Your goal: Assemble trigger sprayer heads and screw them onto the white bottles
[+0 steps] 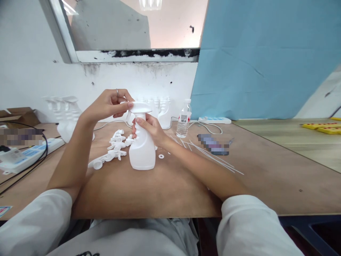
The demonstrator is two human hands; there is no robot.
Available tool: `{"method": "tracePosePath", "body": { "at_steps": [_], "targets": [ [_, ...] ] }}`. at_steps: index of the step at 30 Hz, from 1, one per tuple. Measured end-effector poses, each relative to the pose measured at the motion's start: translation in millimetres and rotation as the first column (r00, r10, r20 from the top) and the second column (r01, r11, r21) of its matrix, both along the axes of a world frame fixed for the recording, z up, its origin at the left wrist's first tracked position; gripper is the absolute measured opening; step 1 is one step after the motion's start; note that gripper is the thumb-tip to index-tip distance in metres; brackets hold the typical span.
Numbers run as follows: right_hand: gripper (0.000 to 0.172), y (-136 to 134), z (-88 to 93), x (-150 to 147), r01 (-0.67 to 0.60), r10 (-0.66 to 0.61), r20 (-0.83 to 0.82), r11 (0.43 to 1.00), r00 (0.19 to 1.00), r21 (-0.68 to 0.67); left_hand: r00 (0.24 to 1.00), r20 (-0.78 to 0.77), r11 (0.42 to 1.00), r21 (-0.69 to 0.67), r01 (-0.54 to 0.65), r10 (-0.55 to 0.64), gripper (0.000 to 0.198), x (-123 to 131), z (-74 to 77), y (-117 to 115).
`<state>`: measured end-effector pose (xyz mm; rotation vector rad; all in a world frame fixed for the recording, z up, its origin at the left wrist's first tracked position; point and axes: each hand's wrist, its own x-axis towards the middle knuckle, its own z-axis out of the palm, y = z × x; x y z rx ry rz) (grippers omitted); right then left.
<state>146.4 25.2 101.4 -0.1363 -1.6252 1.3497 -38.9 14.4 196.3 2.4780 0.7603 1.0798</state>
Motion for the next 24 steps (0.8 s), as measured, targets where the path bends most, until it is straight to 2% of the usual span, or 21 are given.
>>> {"method": "tracePosePath", "body": {
  "at_steps": [7, 16, 24],
  "targets": [
    [0.034, -1, 2.8, -4, 0.087, -0.087, 0.006, 0.996, 0.996, 0.026, 1.0, 0.002, 1.0, 0.01, -0.006, 0.006, 0.02, 2, -0.5, 1],
    [0.037, -1, 1.8, 1, -0.026, 0.026, 0.008, 0.998, 1.0, -0.055, 0.997, -0.065, 0.999, 0.035, -0.039, 0.041, 0.026, -8, 3.4, 0],
    [0.032, -1, 1.7, -2, 0.02, -0.019, -0.02, 1.0, 1.0, 0.019, 0.992, -0.1, 0.993, 0.094, -0.073, 0.082, 0.03, -6, 3.9, -4]
  ]
}}
